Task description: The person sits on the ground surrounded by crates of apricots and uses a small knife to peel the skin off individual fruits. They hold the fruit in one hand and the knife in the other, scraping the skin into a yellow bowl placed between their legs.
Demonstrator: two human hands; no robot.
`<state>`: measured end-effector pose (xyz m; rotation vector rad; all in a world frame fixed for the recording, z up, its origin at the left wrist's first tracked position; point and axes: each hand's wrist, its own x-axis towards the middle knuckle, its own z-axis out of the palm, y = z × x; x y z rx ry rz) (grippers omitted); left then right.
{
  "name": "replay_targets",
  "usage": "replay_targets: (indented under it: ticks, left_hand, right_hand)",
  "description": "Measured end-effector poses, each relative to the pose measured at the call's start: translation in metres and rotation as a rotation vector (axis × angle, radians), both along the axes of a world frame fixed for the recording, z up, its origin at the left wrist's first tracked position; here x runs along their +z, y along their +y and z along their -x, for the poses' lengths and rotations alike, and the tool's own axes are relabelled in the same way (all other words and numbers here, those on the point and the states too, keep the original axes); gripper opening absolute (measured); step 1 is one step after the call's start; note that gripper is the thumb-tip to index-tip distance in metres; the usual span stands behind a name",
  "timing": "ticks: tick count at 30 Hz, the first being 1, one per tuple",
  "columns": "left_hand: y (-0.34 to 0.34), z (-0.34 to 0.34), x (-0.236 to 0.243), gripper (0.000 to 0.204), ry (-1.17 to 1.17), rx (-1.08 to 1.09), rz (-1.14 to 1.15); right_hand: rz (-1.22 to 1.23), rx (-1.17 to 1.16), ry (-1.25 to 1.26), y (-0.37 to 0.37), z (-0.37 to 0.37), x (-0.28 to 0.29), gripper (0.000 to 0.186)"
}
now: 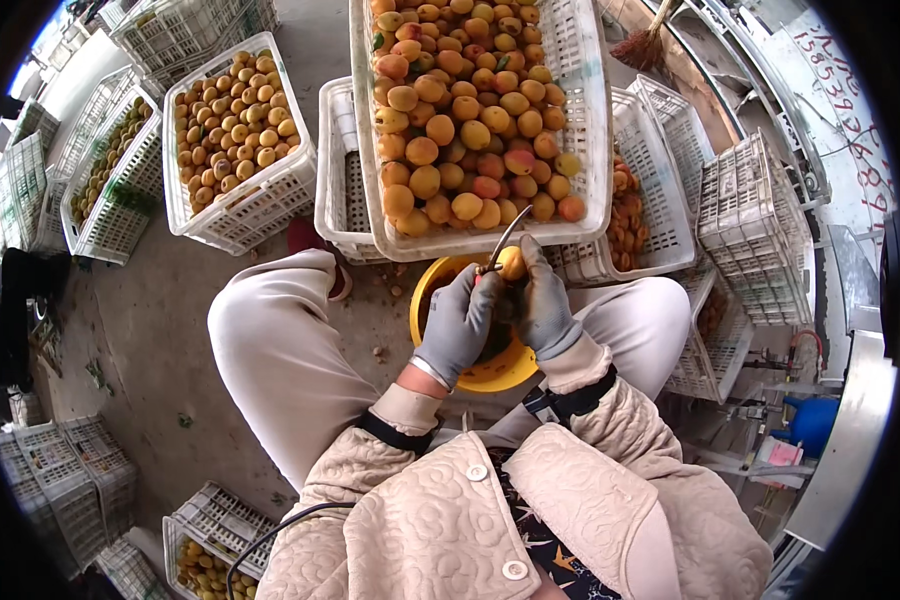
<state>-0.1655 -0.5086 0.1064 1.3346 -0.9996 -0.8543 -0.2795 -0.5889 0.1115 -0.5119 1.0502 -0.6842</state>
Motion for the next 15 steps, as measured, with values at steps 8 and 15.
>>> replay_targets:
  ticks: [8, 15]
  left_hand:
    - [-0.005, -0.002, -0.028, 0.031, 0.342, 0.03, -0.068]
    - [-0.005, -0.008, -0.008, 0.028, 0.631, 0.005, -0.067]
  right_hand:
    - [0.134, 0.044, -0.201, -0.001, -0.001, -0.001, 0.027]
    - [0.111, -0.018, -0.469, -0.006, 0.008, 0.004, 0.028]
